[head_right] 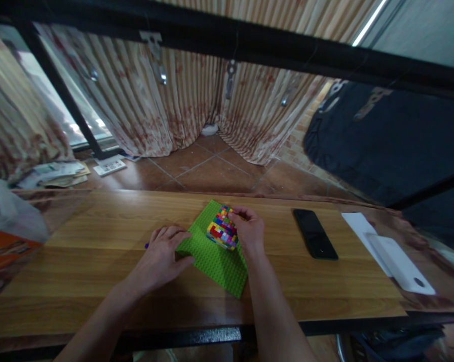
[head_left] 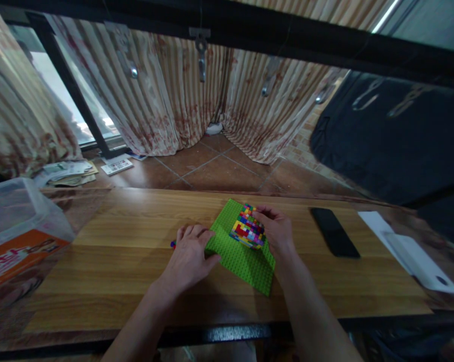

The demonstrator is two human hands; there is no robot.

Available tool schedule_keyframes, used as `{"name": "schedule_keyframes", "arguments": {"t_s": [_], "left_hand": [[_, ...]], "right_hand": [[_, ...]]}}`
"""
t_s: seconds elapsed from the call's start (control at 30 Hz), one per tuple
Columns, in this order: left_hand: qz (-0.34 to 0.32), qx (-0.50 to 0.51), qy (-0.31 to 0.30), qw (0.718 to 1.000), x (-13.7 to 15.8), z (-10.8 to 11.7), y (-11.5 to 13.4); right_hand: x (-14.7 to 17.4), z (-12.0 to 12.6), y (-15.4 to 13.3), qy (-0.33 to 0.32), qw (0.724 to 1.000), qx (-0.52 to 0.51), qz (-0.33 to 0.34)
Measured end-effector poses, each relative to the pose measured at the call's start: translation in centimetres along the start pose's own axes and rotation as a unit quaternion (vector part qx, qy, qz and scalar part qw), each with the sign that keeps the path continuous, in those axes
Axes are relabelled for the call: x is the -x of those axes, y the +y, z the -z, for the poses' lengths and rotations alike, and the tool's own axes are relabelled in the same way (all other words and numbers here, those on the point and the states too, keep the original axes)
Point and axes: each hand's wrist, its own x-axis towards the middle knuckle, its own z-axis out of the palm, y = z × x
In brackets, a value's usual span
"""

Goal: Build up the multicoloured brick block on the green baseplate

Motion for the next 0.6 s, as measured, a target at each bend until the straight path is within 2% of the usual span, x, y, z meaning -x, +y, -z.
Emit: {"name": "schedule_keyframes", "arguments": {"t_s": [0.17,0.3,0.4,0.47,0.5,0.53,0.6], "left_hand": [[0.012,0.020,0.002,1.000,-0.1,0.8,-0.6],[0.071,0.036,0.014,0.997,-0.2,2.5,-2.3],[0.102,0.051,0.027,0.993,0.0,3.4,-4.0],[0.115,0.056,0.040,0.991,0.2,3.7,-4.8],[0.120,0.056,0.048,0.990,0.3,3.7,-5.0],[0.125,0.054,0.052,0.989,0.3,3.6,-5.1],[0.132,0.044,0.052,0.989,0.3,3.5,-5.1]], "right_hand": [[0.1,-0.2,0.2,0.005,1.000,-0.010,-0.012],[-0.2,0.1,0.4,0.002,1.000,-0.001,0.010],[0.2,0.4,-0.4,0.045,0.991,0.078,0.099],[1.2,0.2,-1.4,0.108,0.959,0.161,0.205],[2.1,-0.1,-1.9,0.114,0.943,0.179,0.255],[3.2,-0.5,-2.3,0.095,0.934,0.183,0.293],[5.7,-1.6,-2.6,-0.009,0.921,0.200,0.335]]}}
